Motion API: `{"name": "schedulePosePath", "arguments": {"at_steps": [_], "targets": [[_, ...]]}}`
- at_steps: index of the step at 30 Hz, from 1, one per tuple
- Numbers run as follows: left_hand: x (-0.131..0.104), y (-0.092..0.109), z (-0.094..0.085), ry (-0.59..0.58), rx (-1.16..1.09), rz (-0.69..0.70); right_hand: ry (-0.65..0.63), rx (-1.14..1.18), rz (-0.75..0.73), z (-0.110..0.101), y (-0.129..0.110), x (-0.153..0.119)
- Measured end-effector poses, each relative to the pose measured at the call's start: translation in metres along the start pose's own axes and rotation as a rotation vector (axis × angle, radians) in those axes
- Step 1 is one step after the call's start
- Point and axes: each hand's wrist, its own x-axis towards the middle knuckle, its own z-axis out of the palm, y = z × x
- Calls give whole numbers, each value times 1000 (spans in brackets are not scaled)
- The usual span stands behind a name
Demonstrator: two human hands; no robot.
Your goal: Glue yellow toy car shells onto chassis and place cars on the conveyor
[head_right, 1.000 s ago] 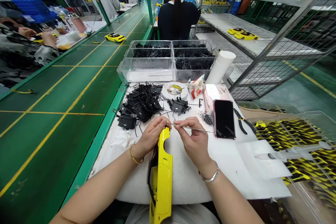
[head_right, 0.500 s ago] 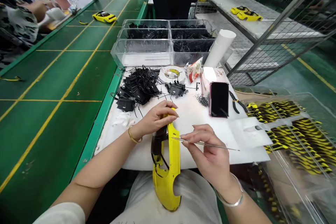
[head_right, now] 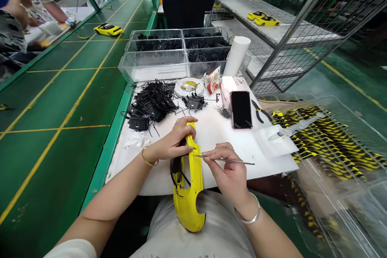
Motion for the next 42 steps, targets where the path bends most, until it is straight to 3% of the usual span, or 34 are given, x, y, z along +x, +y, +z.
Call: {"name": "schedulePosePath", "arguments": {"at_steps": [16,26,32,36,39,42], "targets": [[-1,-3,-2,-18,-7,21,-13,-18,16,3,3,1],[-1,-4,-9,-89,-15,23,11,-41,-32,5,4,-3],[-3,1,-14,-126,-56,-49,128,-6,-60,-1,-2,0],[-4,1,-15,-118,-88,-73,141,196,146,-4,6,0],[-3,-3,-15,-133,-139,-66,9,196,413,4,15,1],[-3,-8,-14,-134,-176,-54,-103,224,545,20,16,6]]}}
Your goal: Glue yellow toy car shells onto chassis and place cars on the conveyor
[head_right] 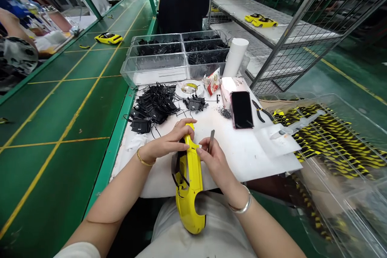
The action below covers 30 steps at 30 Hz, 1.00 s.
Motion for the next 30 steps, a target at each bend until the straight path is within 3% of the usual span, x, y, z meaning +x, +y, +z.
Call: {"name": "schedulePosePath", "arguments": {"at_steps": [5,10,18,24,30], "targets": [[0,-3,1,13,-2,-10,-55,32,86,21,-3,4],[-1,-3,2,31,12,-1,-55,139,104,16,6,5],[-2,5,2,0,55,-10,206,-14,-240,-6,2,1],[-2,9,3,6,102,-8,98,-68,-149,-1,1,-9],[-2,11,5,20,167,-15,79,-90,-148,3,3,-12]]}}
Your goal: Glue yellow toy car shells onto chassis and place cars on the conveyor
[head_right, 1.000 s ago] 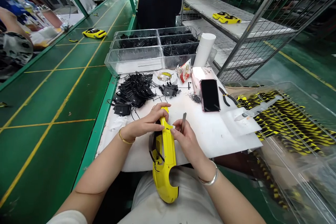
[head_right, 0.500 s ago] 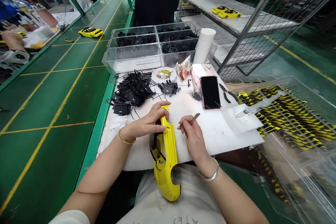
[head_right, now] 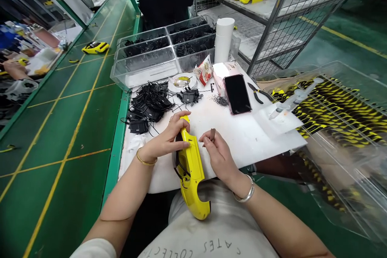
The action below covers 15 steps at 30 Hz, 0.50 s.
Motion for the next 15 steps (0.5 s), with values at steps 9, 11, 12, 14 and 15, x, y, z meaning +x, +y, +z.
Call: {"name": "schedulePosePath", "arguments": {"at_steps": [9,11,12,14,15], "targets": [[0,3,0,5,13,-7,-7,17,-6,-4,3,-2],[0,3,0,2,16,-8,-7,21,-7,-4,3,-1],[0,3,0,1,17,-8,-5,22,-10,-4,3,-1],[0,4,0,-1,24,-8,1,30,-17,-5,3,0],[0,4,1,-2,29,-9,7,40,-24,-5,3,0]]}}
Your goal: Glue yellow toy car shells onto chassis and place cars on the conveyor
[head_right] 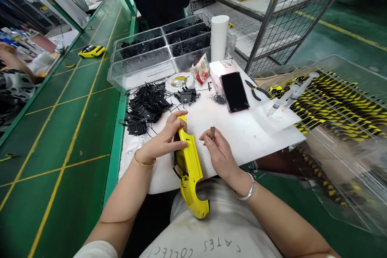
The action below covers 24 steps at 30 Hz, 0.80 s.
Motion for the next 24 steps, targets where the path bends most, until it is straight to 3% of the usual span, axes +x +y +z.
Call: {"name": "schedulePosePath", "arguments": {"at_steps": [7,14,24], "targets": [[0,5,4,68,40,-57,-23,123,67,1,-2,2],[-1,-3,-2,19,-69,-4,-95,307,243,13,-5,5],[0,-2,-3,-9,-132,-52,-64,280,270,23,-13,6]]}}
